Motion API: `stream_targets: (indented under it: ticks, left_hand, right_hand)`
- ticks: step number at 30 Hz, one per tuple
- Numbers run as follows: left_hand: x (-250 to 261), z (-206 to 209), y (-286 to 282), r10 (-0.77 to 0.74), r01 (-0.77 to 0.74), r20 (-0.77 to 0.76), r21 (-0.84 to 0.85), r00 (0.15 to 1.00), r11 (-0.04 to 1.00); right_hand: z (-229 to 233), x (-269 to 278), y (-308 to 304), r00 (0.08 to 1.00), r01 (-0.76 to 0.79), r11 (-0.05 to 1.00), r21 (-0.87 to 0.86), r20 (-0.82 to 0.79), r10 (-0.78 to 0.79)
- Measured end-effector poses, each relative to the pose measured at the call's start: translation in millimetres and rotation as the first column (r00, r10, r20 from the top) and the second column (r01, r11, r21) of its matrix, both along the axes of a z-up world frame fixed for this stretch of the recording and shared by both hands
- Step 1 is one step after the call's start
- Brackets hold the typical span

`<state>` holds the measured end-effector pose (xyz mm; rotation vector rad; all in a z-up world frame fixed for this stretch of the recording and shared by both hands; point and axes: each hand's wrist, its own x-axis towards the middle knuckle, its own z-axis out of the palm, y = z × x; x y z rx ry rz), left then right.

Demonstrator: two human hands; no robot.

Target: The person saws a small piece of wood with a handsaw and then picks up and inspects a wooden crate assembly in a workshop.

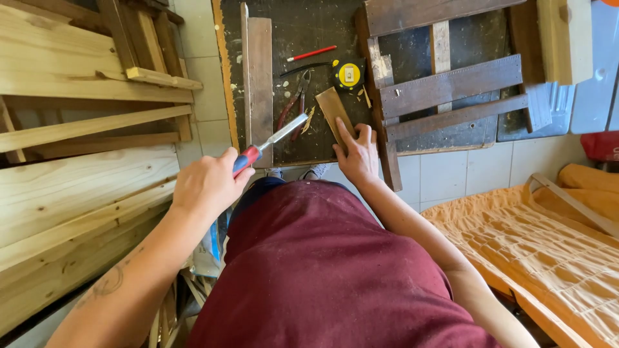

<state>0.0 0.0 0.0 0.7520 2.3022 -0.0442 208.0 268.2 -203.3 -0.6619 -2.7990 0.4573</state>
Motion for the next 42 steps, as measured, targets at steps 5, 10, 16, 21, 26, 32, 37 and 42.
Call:
stream_targets:
  ticks: [5,10,16,21,26,32,37,42]
  left_hand:
    - [-1.9,-19.5,18.8,-0.064,0.068,-0.068,0.059,0.996,0.996]
    - [-7.9,-51.6,28.4,-0.166,0.18,-0.15,0.087,0.975,0.98]
    - [-14.3,-35.5,41.0,-0.235,0.259,-0.199,0.102,0.951,0.96]
    - [-22.3,-24.7,46.0,-0.333,0.36,-0.207,0.114,0.92,0.926]
    - [-29.3,-18.9,51.9,-0.422,0.45,-0.246,0.066,0.872,0.891]
    - [-33.6,-4.5,65.0,-0.438,0.45,-0.19,0.025,0.879,0.893]
    - [-27.7,1.6,73.6,-0.417,0.418,-0.147,-0.021,0.897,0.908]
    - [-31.2,6.6,87.6,-0.371,0.368,-0.058,-0.064,0.927,0.928]
  right_hand:
    - [-0.5,-1.4,-2.9,0.998,-0.012,0.999,0.033,0.061,0.01]
    - [-0.2,-3.1,-5.1,0.994,-0.027,0.996,0.087,0.106,0.017]
    - [-2.2,-2.7,-6.0,0.996,-0.059,0.993,0.105,0.077,0.051]
    - [-9.6,-3.3,-4.0,0.995,-0.07,0.994,0.087,0.078,0.063]
    - [-12.4,-2.9,-2.0,0.996,-0.083,0.991,0.107,0.049,0.078]
    - [-8.6,-6.8,1.8,0.996,-0.092,0.99,0.109,0.007,0.092]
    - [-9.7,-5.0,2.1,0.994,-0.102,0.992,0.08,-0.021,0.104]
    - [-10.6,-6.6,4.4,0.987,-0.14,0.987,0.085,-0.067,0.146]
